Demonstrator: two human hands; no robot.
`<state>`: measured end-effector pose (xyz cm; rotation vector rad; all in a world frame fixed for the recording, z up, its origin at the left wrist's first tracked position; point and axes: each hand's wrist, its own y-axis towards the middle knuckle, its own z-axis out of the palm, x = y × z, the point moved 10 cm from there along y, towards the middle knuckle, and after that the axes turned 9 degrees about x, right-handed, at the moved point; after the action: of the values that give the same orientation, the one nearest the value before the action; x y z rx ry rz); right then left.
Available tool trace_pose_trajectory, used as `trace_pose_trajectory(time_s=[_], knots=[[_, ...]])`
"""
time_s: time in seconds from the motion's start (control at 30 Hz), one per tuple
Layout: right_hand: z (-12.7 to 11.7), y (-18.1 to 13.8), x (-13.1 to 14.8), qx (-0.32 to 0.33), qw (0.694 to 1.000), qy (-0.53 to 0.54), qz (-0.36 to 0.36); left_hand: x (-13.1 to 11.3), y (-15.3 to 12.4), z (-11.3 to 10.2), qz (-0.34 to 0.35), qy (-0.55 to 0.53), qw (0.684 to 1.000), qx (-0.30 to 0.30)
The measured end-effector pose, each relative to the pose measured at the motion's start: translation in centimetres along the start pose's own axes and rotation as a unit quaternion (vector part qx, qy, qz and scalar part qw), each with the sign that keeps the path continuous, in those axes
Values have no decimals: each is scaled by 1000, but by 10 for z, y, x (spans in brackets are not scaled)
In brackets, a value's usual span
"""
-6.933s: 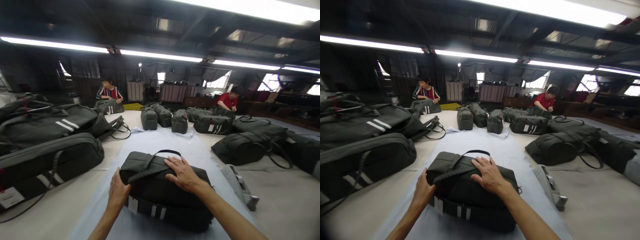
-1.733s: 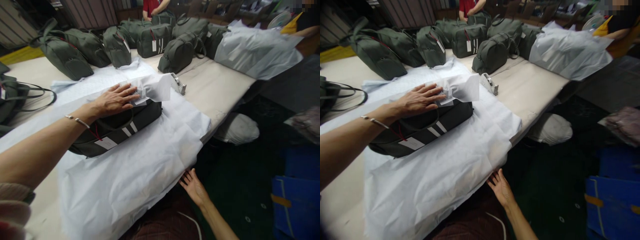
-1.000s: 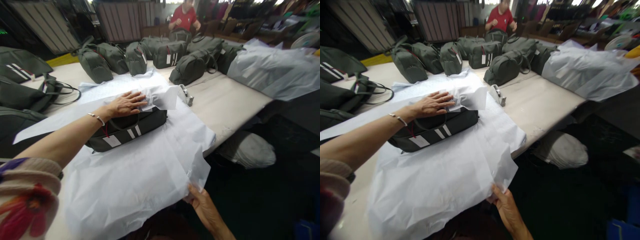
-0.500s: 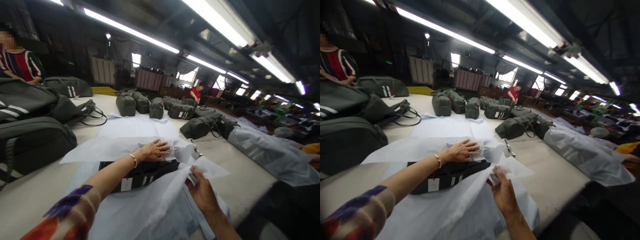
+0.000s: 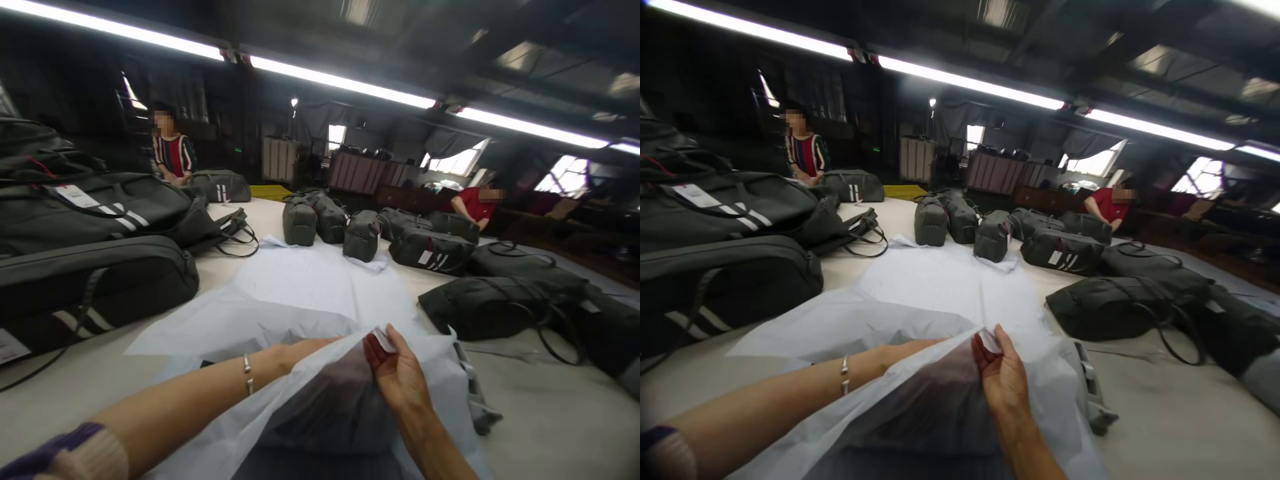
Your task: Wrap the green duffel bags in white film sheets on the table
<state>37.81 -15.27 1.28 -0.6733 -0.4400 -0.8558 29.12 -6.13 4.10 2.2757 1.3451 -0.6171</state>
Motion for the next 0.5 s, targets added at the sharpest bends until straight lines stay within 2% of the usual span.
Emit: trace_pose_trajectory(time_s=[0.1,0.13,0.17,0.27,0.33,0.37,0.43,0.5], knots=[[-6,5,-5,-23,999,16,34,-30,-14,-18,62,-45,996,43],[-8,7,-7,-29,998,21,45,-38,-23,-28,59,-57,995,55],[-10,9,-8,-36,998,23,54,-42,-34,-40,29,-71,995,60],[-19,17,-8,-60,996,10,65,-45,-85,-74,-157,-155,974,54],[-24,24,-7,-67,995,-16,65,-62,-127,-86,-239,-175,954,39],[-27,28,-6,-71,995,-32,66,-74,-147,-88,-270,-148,951,29],[-32,32,-6,-81,992,-68,72,-94,-184,-83,-330,-12,944,-1],[-36,34,-6,-89,988,-95,79,-115,-210,-61,-349,156,923,-31]])
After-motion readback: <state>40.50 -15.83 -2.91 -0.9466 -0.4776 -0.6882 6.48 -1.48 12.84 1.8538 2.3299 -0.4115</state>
